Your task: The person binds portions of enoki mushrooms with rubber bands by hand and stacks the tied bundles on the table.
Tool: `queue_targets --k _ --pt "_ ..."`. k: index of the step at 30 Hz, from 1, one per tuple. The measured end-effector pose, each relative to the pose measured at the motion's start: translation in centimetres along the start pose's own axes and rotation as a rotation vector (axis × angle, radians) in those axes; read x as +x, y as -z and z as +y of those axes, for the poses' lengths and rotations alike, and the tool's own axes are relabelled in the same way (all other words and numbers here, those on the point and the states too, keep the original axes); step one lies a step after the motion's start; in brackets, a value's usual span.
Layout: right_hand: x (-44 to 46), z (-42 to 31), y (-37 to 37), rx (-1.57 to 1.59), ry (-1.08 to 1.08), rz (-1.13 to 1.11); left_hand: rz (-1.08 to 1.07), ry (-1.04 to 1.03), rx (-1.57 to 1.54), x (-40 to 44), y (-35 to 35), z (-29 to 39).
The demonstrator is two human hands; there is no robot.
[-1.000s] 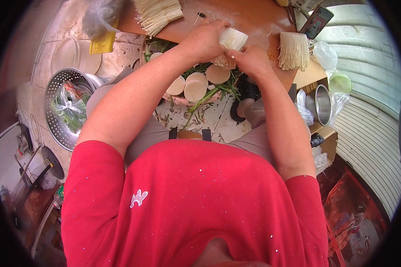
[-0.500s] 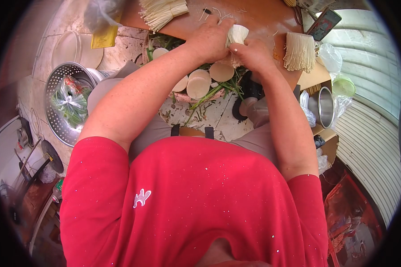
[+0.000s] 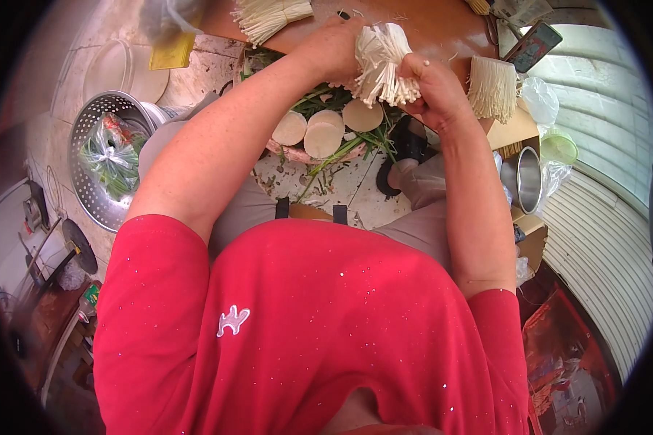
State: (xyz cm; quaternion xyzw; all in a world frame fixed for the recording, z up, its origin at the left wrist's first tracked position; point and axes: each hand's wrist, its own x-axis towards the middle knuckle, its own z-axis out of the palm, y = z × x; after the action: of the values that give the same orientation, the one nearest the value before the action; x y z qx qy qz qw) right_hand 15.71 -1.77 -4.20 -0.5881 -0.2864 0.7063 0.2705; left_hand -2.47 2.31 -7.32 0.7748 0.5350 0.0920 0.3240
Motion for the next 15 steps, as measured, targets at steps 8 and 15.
queue_targets --k 8,15 --pt "-0.4 -0.4 -1.3 -0.308 0.138 0.119 0.031 -0.263 -0.008 0.8 2.7 -0.1" --pt "0.9 1.4 -2.3 -0.578 0.345 0.187 0.080 -0.320 -0.129 -0.2 2.8 0.5"
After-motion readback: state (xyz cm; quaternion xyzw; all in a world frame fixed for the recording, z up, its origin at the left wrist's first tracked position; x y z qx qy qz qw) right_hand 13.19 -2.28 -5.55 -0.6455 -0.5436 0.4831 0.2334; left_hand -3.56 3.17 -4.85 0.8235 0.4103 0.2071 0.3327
